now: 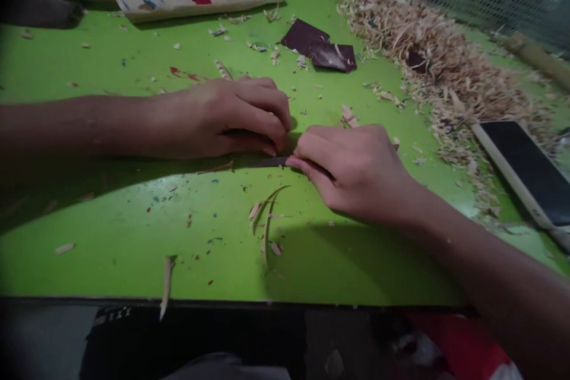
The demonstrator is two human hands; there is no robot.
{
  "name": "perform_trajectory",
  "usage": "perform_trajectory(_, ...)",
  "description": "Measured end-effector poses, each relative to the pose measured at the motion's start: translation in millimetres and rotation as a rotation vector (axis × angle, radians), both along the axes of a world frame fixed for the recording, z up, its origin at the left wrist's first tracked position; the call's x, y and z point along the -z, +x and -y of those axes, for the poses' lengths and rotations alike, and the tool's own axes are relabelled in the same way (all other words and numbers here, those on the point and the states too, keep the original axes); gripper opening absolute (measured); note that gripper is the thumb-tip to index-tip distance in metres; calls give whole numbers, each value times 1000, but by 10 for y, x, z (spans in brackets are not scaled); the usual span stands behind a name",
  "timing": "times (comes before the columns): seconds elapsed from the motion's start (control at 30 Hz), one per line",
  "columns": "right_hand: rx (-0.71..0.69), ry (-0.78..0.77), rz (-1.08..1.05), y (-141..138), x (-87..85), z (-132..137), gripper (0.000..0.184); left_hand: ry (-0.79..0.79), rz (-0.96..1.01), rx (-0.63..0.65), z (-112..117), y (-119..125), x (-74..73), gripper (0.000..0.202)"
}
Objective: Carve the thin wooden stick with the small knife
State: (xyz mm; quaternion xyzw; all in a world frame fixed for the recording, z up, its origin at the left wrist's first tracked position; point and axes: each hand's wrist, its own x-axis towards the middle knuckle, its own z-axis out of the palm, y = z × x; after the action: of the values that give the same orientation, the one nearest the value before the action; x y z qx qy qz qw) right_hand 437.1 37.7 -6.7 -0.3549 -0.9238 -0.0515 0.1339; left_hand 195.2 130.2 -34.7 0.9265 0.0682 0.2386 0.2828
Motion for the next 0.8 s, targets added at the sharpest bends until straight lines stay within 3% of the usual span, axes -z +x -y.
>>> perform_trajectory(0.2,-52,64,90,-3,-5,-22,29,48,-22,-10,18,22,-9,19)
perform_trajectory(0.8,-50,-10,70,52,7,-12,35,34,-73,1,9,41,-58,20)
